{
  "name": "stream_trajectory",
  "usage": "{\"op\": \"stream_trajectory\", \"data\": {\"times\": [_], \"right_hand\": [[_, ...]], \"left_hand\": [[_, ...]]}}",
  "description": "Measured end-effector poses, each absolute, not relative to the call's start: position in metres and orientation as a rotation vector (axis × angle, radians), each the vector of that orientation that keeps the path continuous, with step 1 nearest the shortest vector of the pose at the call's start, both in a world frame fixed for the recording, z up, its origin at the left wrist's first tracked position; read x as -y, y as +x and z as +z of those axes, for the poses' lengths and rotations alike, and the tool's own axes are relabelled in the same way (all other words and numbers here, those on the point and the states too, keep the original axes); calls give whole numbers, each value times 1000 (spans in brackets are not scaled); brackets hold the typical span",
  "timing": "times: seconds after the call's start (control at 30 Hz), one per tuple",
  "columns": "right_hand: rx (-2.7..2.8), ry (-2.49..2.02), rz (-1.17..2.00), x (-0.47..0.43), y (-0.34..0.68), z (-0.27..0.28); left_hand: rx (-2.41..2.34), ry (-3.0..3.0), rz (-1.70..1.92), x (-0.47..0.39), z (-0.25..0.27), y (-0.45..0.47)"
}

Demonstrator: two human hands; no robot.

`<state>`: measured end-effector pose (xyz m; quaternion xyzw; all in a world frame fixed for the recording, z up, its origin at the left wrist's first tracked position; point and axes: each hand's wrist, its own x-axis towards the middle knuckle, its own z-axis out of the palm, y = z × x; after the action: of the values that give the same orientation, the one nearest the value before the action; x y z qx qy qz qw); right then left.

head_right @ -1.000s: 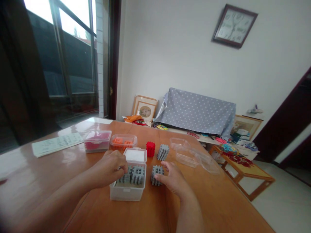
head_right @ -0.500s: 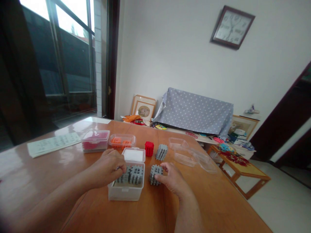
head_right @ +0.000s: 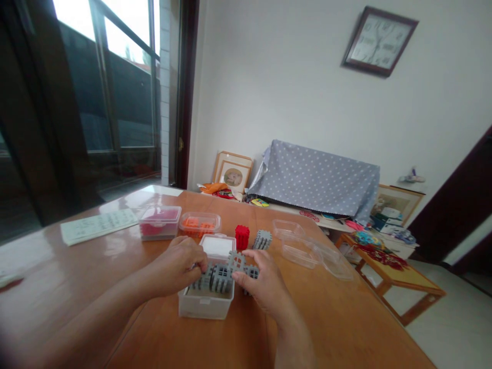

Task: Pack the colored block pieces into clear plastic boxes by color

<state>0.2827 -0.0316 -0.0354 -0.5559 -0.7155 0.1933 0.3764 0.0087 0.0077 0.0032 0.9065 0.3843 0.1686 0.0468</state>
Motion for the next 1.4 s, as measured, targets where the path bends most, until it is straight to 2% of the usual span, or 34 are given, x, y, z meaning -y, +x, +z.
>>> {"op": "stream_trajectory", "data": {"times": [0.5, 0.9, 1.4], "right_hand": [[1923, -1392, 554, 24, 250, -47], [1902, -1430, 438, 24, 258, -47], [1462, -1531, 472, 26, 303, -39]], "left_hand": [[-1219, 2684, 614, -7, 1, 8], [-1185, 2727, 602, -7, 0, 7], [-1228, 2739, 623, -3, -1, 17]]}}
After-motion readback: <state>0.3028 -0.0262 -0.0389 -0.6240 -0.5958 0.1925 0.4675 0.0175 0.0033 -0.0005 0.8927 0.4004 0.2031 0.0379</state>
